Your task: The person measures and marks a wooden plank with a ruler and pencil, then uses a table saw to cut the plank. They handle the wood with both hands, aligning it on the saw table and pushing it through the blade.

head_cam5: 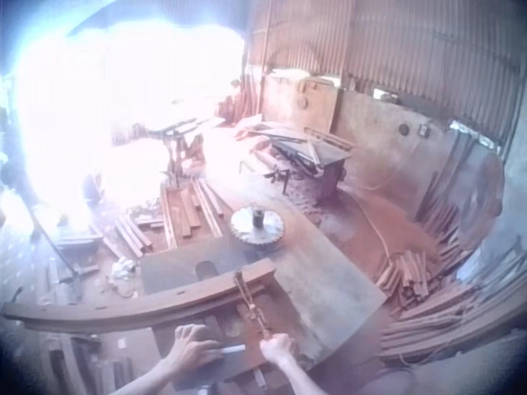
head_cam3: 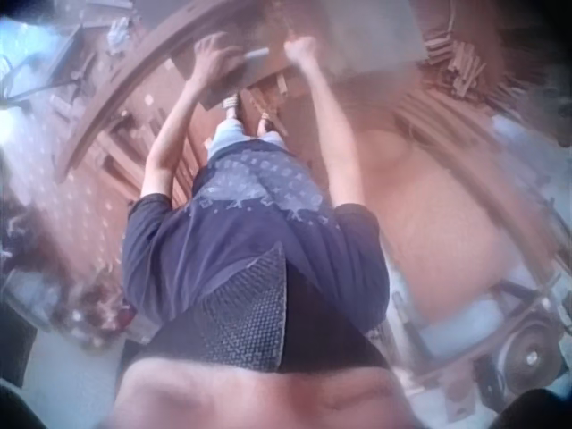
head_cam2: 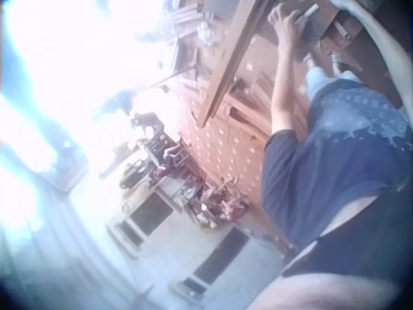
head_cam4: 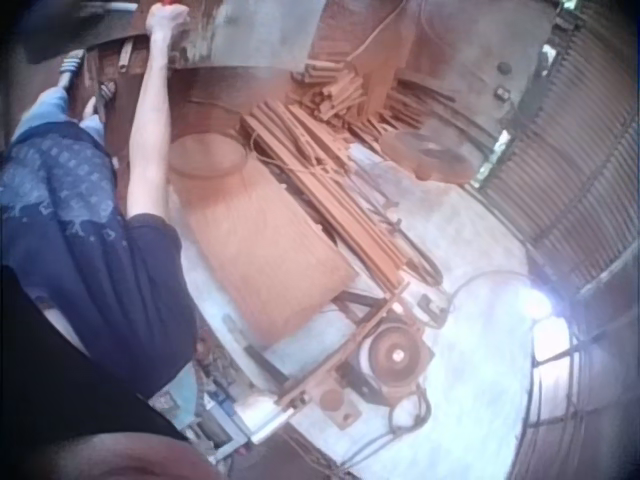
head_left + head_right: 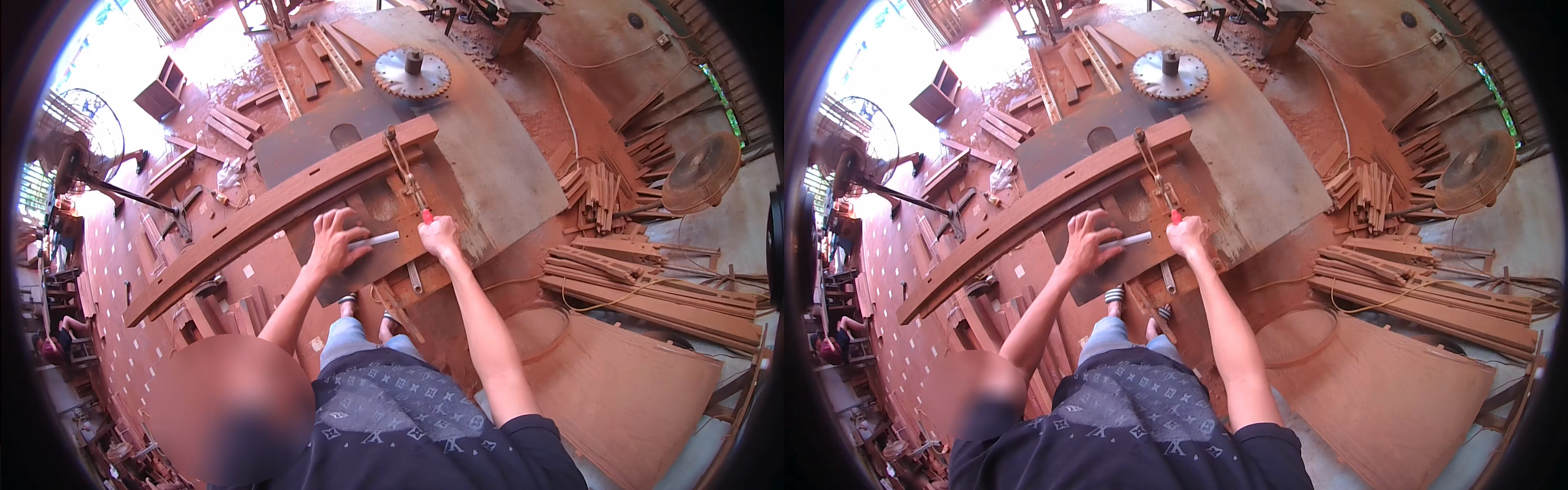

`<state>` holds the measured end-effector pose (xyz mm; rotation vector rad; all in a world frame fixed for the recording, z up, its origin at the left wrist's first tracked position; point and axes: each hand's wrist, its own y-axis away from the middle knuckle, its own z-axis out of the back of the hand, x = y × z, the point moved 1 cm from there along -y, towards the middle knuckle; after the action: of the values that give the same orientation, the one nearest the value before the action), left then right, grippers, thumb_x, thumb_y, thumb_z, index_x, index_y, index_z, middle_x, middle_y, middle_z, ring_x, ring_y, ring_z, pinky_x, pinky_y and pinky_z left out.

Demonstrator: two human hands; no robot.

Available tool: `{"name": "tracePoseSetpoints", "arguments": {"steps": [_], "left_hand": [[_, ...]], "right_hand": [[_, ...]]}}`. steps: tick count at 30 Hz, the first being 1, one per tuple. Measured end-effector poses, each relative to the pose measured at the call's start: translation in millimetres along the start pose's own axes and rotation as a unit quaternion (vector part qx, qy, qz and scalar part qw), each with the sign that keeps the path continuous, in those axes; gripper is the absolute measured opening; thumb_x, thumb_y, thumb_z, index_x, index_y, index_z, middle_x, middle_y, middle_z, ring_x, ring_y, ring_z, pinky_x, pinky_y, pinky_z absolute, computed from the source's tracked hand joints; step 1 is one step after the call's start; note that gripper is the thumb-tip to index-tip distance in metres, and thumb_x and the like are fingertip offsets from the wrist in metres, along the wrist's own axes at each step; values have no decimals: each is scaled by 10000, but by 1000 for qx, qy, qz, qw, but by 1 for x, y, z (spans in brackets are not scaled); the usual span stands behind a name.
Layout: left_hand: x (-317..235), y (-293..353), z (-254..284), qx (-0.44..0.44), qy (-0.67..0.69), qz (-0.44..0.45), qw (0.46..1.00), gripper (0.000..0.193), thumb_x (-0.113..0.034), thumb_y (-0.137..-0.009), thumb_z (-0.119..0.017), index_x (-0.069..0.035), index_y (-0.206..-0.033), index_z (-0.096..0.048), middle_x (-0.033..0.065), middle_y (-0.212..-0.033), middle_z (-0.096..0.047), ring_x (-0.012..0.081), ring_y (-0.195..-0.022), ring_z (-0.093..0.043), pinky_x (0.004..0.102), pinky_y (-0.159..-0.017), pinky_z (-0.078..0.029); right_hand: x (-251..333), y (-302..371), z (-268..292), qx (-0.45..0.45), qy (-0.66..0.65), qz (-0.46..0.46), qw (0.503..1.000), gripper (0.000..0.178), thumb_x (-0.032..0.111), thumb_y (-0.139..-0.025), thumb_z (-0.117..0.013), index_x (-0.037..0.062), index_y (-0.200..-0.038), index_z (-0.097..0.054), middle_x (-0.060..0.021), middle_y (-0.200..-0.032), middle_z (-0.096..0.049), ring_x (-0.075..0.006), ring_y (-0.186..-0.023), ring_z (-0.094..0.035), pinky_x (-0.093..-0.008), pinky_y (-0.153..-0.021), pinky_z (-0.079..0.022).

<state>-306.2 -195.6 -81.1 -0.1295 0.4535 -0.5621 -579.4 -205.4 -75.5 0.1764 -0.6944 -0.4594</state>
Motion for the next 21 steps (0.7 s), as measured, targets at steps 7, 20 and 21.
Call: {"name": "tracePoseSetpoints", "arguments": {"steps": [7, 20, 21], "left_hand": [[10, 7, -7, -55, -34, 26, 998, 465, -449, -830, -826, -271, -1245, -714, 86, -1401, -486, 336, -1343, -423, 517, -1105, -321], [102, -34, 72, -39, -170, 213, 961, 1348, -691, -514, -943, -177, -1601, -335, 163, -1557, -364, 354, -1498, -304, 694, -1221, -183], [113, -34, 72, 1, -174, 220, 960, 1347, -707, -516, -933, -163, -1598, -342, 170, -1548, -377, 360, -1492, -318, 691, -1217, -199]], "right_hand": [[-20, -8, -5, -1, -31, -14, 999, 290, 286, -809, -692, 0, -786, -733, -228, -792, -739, -362, -813, -744, -480, -765, -545], [-38, -26, -17, -1, -25, 46, 999, 283, 265, -793, -698, -1, -700, -676, -179, -665, -667, -270, -665, -672, -485, -676, -507], [-40, -27, -19, -13, -25, 58, 998, 293, 267, -793, -704, 2, -678, -656, -151, -635, -633, -246, -637, -641, -483, -652, -494]]}}
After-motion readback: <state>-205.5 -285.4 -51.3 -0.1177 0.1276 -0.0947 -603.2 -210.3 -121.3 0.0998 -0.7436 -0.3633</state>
